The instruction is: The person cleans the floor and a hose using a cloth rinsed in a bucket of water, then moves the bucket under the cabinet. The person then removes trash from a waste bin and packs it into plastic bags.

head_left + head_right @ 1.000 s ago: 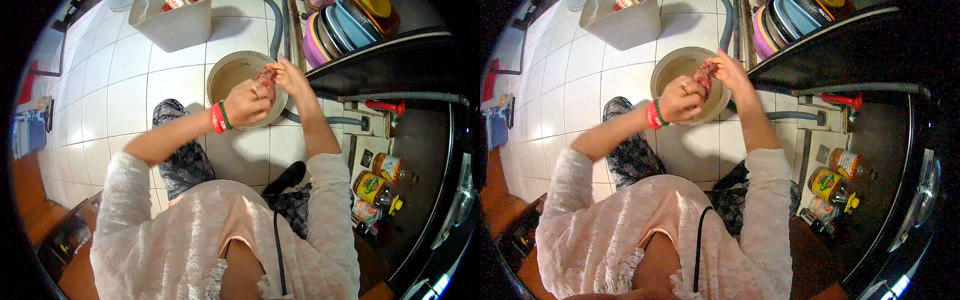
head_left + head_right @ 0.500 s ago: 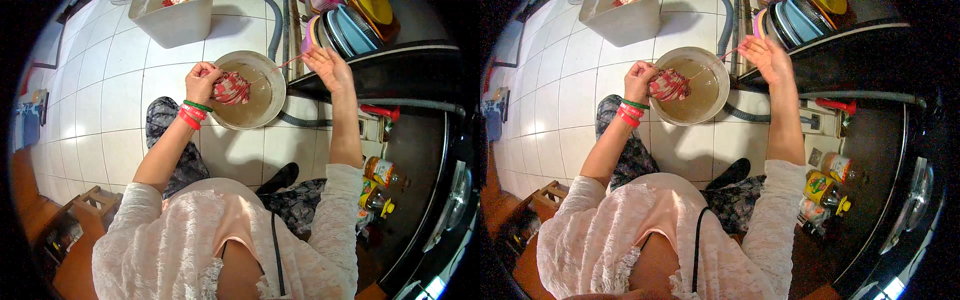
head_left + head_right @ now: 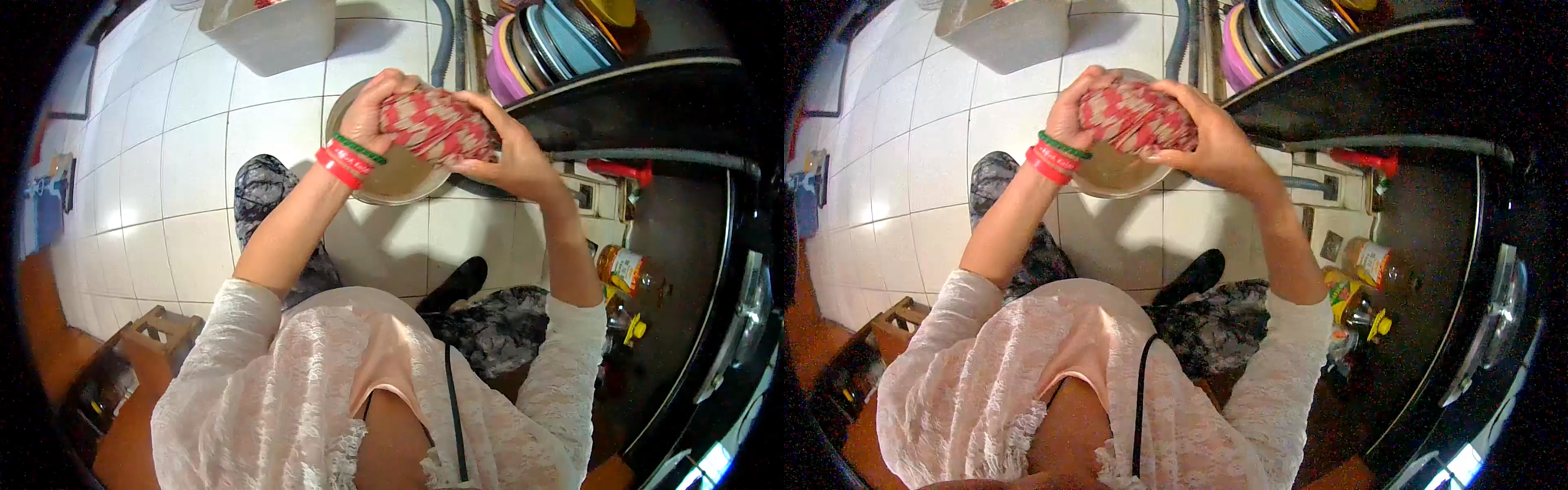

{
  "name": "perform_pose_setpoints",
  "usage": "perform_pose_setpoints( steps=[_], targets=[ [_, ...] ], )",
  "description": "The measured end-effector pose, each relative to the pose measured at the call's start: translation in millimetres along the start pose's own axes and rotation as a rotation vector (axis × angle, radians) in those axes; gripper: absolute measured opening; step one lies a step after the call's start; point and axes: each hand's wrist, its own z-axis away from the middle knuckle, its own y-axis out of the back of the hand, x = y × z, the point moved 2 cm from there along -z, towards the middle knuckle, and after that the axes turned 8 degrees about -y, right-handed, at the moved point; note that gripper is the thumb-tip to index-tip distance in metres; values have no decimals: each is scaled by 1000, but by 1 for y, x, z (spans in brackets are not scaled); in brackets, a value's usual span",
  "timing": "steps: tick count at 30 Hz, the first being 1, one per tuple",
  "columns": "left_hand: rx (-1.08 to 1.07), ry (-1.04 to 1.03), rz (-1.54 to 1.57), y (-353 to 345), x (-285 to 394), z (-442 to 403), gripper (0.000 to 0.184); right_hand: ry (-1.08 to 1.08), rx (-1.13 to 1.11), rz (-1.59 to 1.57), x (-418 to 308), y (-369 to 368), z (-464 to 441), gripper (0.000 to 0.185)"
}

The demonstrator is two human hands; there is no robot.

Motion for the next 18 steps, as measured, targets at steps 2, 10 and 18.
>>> perform_pose_setpoints(
  steps=[2,10,18],
  targets=[
    [3,76,-25,-1,-25,-15,6,-60,199,41,1,3,15,64],
    [377,379,-516,4,-136,-38,24,-427,249,-401,42,16,73,53],
    [-322,-14,-870,-66,-10,-43,47,-429,643,533,127,61,127,16]
  ],
)
